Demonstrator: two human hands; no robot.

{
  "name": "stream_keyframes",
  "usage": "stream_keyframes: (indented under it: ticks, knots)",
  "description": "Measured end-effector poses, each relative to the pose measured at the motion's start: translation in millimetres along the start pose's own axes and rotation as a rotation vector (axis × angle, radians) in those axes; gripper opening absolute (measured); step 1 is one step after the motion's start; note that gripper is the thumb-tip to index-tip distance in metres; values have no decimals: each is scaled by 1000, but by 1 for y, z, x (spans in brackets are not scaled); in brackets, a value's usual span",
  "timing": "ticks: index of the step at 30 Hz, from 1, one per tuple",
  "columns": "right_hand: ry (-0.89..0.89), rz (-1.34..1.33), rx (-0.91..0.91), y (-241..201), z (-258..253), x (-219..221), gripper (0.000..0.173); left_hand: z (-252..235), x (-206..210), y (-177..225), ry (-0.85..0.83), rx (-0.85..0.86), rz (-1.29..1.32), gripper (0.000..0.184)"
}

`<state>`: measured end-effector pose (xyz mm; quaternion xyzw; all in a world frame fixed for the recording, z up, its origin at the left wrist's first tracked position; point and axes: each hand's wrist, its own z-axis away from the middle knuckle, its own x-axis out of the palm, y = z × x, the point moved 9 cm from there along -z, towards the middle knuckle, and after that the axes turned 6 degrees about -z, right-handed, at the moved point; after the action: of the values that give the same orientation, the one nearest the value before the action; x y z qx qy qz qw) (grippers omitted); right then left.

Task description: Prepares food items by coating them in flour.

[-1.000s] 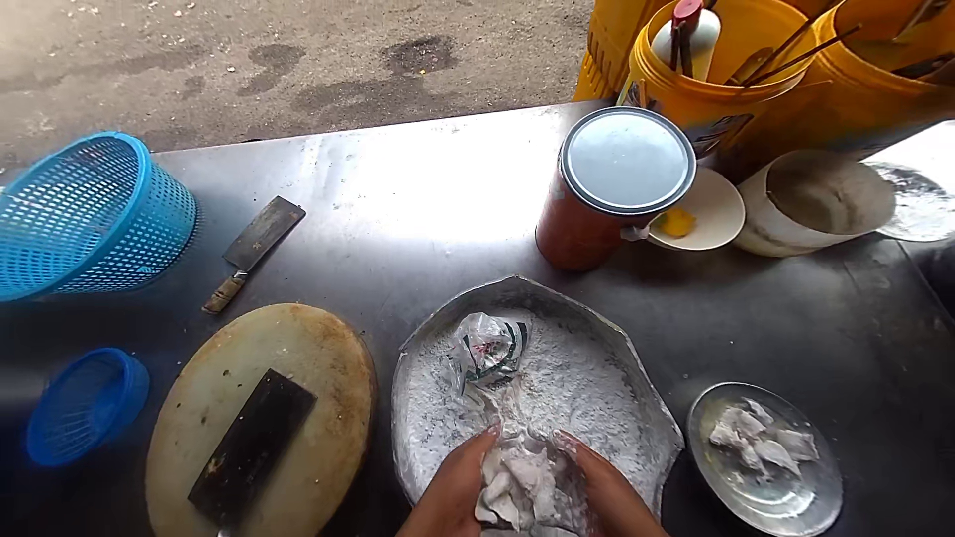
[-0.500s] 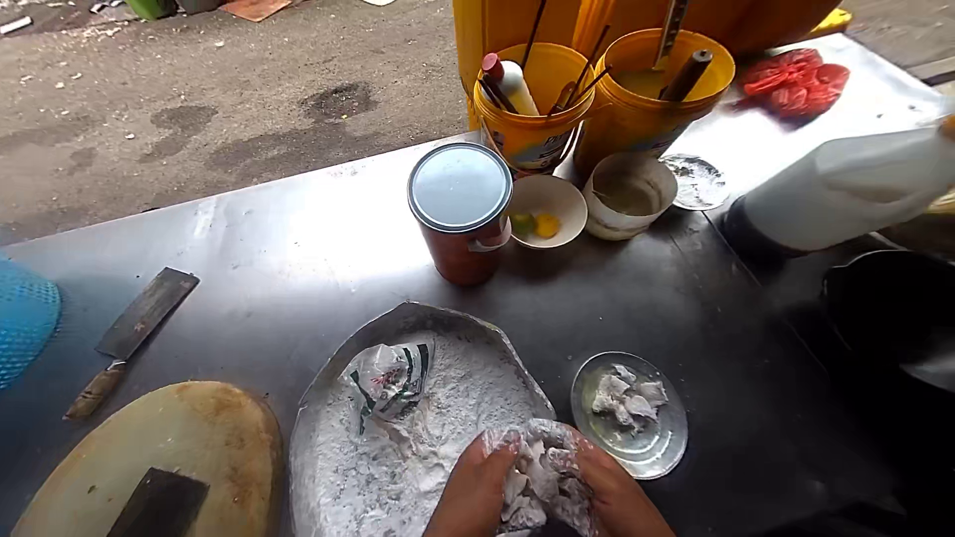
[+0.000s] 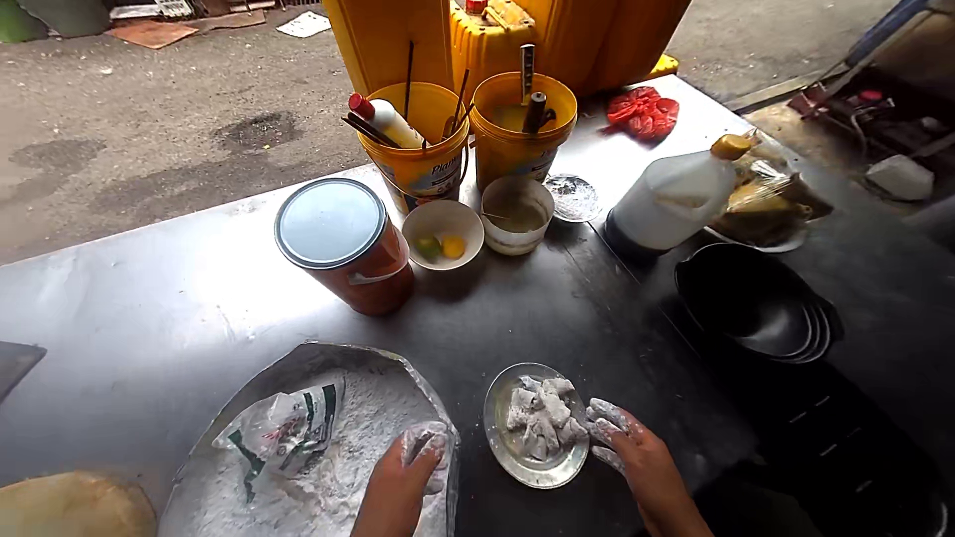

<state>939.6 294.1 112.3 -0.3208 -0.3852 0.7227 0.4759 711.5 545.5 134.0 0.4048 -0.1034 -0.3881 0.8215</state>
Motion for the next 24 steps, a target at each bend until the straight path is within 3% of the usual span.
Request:
stream_keyframes:
  ticks: [2, 4, 7, 10, 12, 15, 16, 18, 21, 24]
  knots:
    - [58, 90, -91, -10, 2, -6, 31, 3, -71, -28, 196, 62, -334, 44]
    - [60, 150, -180, -26, 10, 8, 31, 8, -130, -68, 318, 23, -656, 73]
    - [-170, 243, -297, -44, 38, 89, 36, 18, -174, -113, 424, -161, -804, 98]
    - [-640, 690, -430, -23, 84, 216, 39, 8, -161, -126, 357, -200, -828, 90]
    - [-875, 1082, -410, 12, 108, 298, 43, 4, -148, -125, 317, -193, -834, 84]
    - [-955, 1407, -293, 64, 114, 373, 58, 9, -150, -126, 340, -221, -793, 88]
    - [-956, 1436, -287, 73, 118, 387, 61, 8, -160, -127, 372, -244, -764, 91]
    - [-982, 1427, -348, 78, 131, 403, 49, 0, -176, -123, 362, -285, -750, 88]
    - [-930, 1354, -376, 78, 128, 394, 35, -5, -163, -117, 211, -265, -784, 78]
    - [-811, 1328, -254, 70, 105, 376, 56, -6, -147, -111, 198, -173, -819, 72]
